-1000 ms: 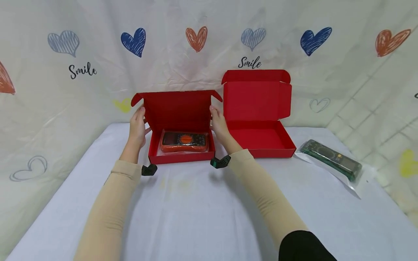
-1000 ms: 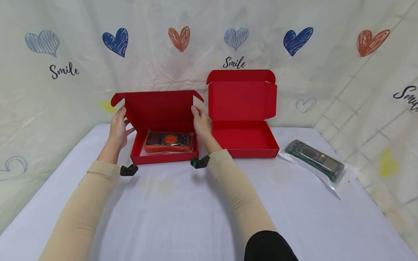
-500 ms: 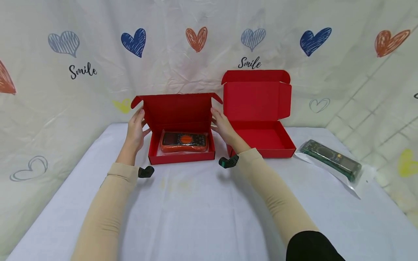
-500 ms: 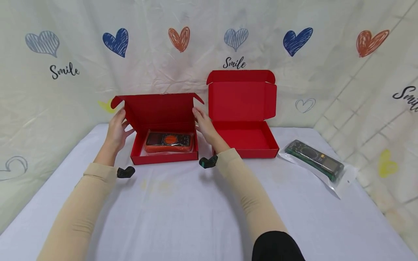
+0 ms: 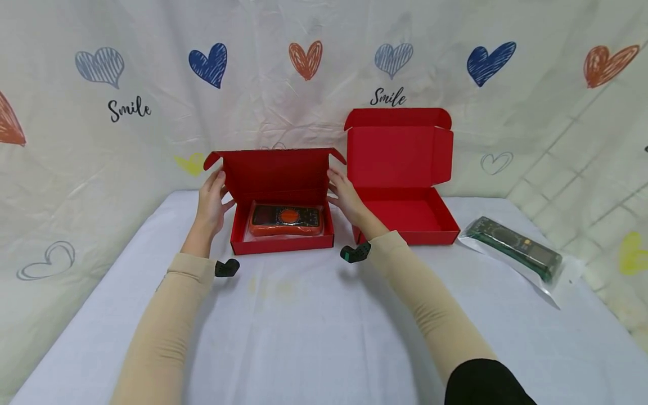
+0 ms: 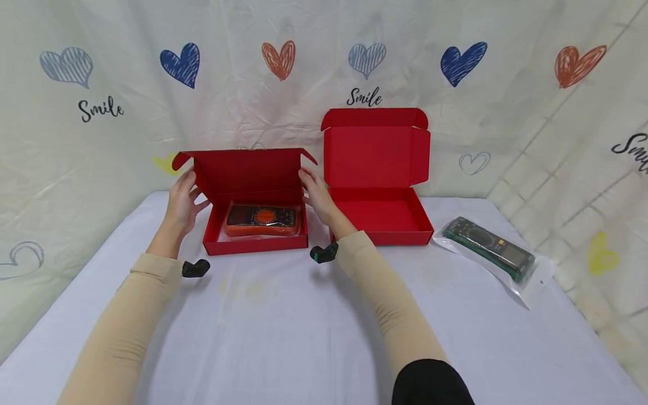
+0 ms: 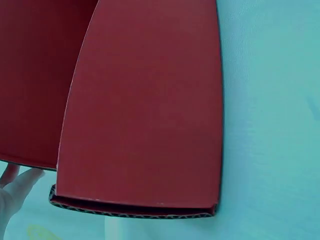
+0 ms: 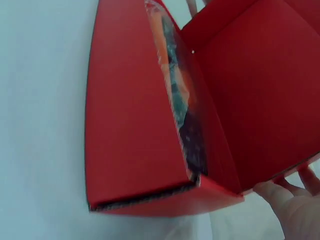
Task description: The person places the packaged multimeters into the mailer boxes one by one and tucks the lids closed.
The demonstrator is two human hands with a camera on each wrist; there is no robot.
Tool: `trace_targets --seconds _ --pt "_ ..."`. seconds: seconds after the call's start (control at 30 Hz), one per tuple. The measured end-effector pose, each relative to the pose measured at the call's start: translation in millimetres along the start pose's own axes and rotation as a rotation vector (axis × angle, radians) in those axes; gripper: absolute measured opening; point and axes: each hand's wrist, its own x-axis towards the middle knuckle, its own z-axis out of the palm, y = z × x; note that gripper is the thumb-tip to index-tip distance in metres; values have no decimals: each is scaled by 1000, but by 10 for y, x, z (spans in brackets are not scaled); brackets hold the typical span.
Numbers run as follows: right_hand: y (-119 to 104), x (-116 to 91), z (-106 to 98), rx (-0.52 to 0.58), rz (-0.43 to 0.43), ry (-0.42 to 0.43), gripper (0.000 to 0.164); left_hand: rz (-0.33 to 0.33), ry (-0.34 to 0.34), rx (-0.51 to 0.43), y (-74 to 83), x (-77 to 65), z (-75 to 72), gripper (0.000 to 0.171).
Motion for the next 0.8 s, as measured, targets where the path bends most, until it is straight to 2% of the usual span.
trace_targets --seconds 0.13,0.23,0.43,0.53,0.63,0.8 --pt "15 -17 -56 -60 -3 -23 63 -5 -11 -30 -11 -20 -32 62" --pt "26 -31 -97 -105 -11 -40 60 -27 -23 -4 -4 -40 -72 64" --pt "-4 -82 -159 -217 -21 -58 60 -108 -82 200 79 -74 -189 68" --pt "-43 -112 -185 -272 -8 -67 61 -135 -133 240 133 -81 -239 70" --pt "-83 -134 -217 -283 20 -99 64 -164 -183 235 189 -85 -276 72" --pt "-171 -185 -284 -238 30 -171 69 -184 -247 239 318 -89 -320 73"
